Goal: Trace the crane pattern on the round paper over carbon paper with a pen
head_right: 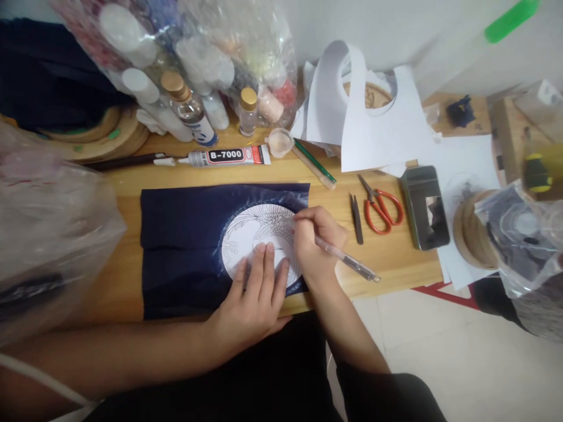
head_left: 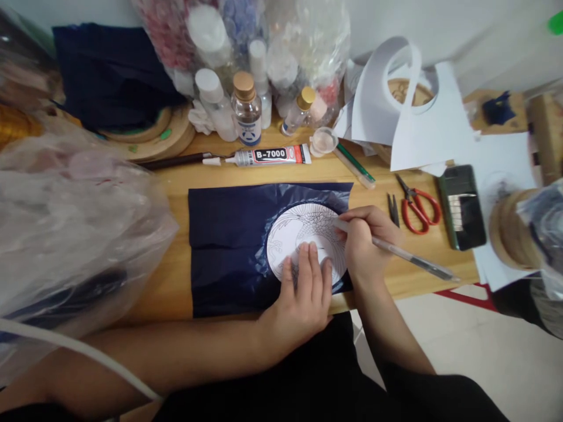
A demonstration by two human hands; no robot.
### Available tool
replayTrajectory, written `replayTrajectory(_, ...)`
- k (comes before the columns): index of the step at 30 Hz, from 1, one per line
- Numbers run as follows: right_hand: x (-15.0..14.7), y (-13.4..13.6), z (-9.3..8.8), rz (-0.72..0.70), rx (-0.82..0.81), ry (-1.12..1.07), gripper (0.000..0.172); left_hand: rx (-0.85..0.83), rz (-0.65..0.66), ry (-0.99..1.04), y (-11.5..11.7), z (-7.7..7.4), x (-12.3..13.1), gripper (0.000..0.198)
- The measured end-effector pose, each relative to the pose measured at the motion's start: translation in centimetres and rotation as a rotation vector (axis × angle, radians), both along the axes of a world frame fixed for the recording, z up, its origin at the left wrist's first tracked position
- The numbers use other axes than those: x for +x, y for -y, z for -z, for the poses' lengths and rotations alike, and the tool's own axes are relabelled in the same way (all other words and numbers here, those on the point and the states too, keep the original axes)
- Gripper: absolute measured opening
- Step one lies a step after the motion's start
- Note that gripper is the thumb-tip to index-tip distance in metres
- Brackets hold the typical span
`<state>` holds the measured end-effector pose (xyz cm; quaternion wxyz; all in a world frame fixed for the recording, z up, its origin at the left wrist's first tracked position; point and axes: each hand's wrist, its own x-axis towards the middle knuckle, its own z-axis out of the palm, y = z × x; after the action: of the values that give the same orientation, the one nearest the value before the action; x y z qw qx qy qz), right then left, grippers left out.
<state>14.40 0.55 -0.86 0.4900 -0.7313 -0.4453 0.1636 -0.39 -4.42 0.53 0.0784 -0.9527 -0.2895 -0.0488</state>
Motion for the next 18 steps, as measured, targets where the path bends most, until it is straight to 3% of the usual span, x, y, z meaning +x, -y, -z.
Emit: replayTrajectory(18, 0.0, -0.06, 0.0, 0.007, -0.049, 0.027, 0.016, 0.037, -0.002, 0.009, 0.06, 0.17, 0.02, 0.067)
